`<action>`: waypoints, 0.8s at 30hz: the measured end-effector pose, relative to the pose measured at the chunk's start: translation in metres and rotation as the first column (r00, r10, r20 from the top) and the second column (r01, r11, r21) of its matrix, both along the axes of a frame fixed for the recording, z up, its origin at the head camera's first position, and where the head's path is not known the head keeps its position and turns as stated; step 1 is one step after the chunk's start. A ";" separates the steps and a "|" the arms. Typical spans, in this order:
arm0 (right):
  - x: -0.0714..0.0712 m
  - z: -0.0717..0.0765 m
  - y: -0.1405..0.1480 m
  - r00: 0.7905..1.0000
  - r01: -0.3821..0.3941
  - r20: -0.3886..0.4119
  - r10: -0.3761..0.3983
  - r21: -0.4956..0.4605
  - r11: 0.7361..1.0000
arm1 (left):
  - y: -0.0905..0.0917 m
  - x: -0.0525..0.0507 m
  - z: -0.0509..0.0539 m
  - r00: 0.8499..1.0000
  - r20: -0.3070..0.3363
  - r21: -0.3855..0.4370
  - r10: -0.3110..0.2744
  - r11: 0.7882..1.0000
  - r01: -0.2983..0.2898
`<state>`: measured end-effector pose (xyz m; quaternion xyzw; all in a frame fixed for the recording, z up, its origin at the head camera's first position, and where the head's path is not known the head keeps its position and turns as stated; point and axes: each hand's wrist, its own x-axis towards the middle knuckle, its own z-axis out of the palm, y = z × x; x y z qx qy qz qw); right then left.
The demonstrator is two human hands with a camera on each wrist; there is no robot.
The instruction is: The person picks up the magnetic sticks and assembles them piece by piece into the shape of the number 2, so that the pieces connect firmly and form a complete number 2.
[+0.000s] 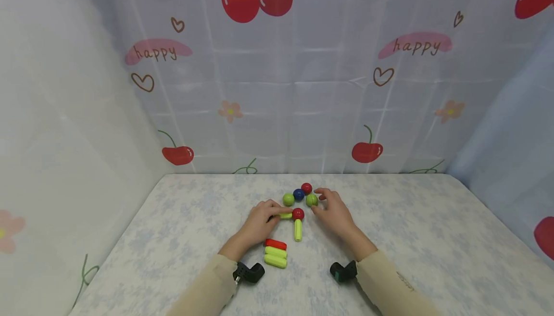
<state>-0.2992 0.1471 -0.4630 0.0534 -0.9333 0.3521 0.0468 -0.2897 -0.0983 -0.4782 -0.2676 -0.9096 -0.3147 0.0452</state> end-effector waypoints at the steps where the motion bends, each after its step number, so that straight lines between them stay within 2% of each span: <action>1: -0.001 -0.001 0.000 1.000 0.001 -0.001 -0.001 0.009 1.000 | 0.000 0.000 0.000 1.000 -0.002 -0.001 0.001 1.000 -0.001; 6: -0.002 -0.004 -0.001 1.000 -0.007 -0.013 0.007 0.030 1.000 | 0.001 0.000 -0.001 1.000 -0.030 0.014 -0.001 1.000 0.002; 12: 0.005 -0.004 0.001 0.998 -0.022 -0.053 0.023 0.021 1.000 | 0.001 0.002 0.000 0.998 -0.059 0.016 0.006 1.000 -0.005; 20: 0.025 -0.005 0.008 0.998 -0.054 -0.034 0.054 -0.004 0.999 | 0.002 0.003 0.000 0.995 -0.095 -0.086 -0.015 0.996 0.007; 24: 0.039 -0.008 0.013 0.998 -0.060 -0.019 0.060 -0.035 0.998 | 0.003 0.003 0.001 0.995 -0.095 -0.099 -0.010 0.995 0.001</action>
